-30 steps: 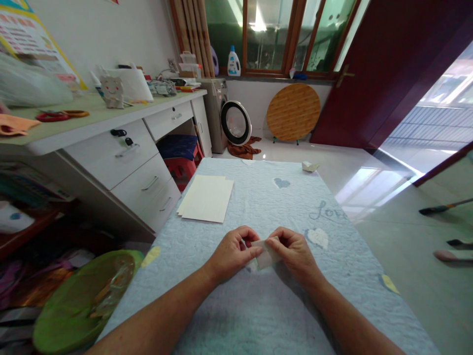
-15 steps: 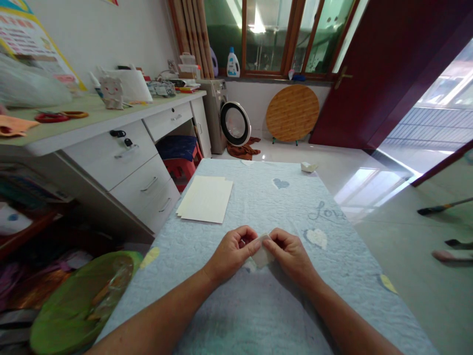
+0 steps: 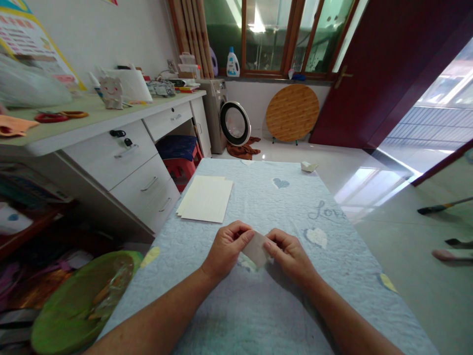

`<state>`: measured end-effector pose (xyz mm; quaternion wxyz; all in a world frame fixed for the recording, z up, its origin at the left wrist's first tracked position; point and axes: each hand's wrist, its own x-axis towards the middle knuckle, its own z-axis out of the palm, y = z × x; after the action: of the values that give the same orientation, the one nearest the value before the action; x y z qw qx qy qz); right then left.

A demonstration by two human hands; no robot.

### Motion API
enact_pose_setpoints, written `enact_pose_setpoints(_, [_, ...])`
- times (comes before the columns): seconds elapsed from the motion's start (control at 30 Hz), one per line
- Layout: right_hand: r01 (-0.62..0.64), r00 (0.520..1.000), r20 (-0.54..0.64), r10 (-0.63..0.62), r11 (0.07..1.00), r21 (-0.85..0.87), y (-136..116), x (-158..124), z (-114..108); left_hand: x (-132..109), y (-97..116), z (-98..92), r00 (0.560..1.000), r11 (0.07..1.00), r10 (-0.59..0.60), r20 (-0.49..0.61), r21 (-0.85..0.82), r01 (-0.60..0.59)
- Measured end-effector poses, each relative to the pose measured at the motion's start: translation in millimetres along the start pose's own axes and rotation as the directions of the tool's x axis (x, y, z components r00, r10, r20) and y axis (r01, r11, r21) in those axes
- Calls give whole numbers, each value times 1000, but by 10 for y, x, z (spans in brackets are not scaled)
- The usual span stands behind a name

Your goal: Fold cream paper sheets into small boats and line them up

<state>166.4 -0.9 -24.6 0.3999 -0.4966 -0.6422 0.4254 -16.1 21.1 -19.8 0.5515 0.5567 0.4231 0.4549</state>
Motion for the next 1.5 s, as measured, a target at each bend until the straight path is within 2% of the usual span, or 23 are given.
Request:
enact_pose_setpoints(0.13, [-3,1000,-23,3,1000,-31,14,6,-10,19,-31,-13,998,996,-56,-19,-68,55])
enact_pose_setpoints(0.33, [71,995,-53,-80,985,-156,75,17,39,14,-39,-16,999,999,-39,11,39,39])
enact_pose_setpoints(0.6, [41,999,-15,-42,996,-82,71,18,57,2,-51,3,996,998,-26,83,59,21])
enact_pose_setpoints(0.8, [82,995,-51,-91,985,-151,77,23,56,5,-30,7,994,989,-2,112,147,-15])
enact_pose_setpoints(1.1, [-36,997,-64,39,997,61,55,35,-50,31,-78,-30,995,997,-78,60,-24,79])
enact_pose_setpoints(1.2, [-31,997,-70,36,997,65,35,31,-65,48,-95,-39,992,994,-105,69,-29,107])
enact_pose_setpoints(1.33, [-46,997,-63,51,996,75,69,30,-35,69,-106,-54,983,992,-130,133,14,129])
enact_pose_setpoints(1.5, [-151,989,30,148,969,193,134,39,43,62,-90,-39,984,992,-122,128,12,122])
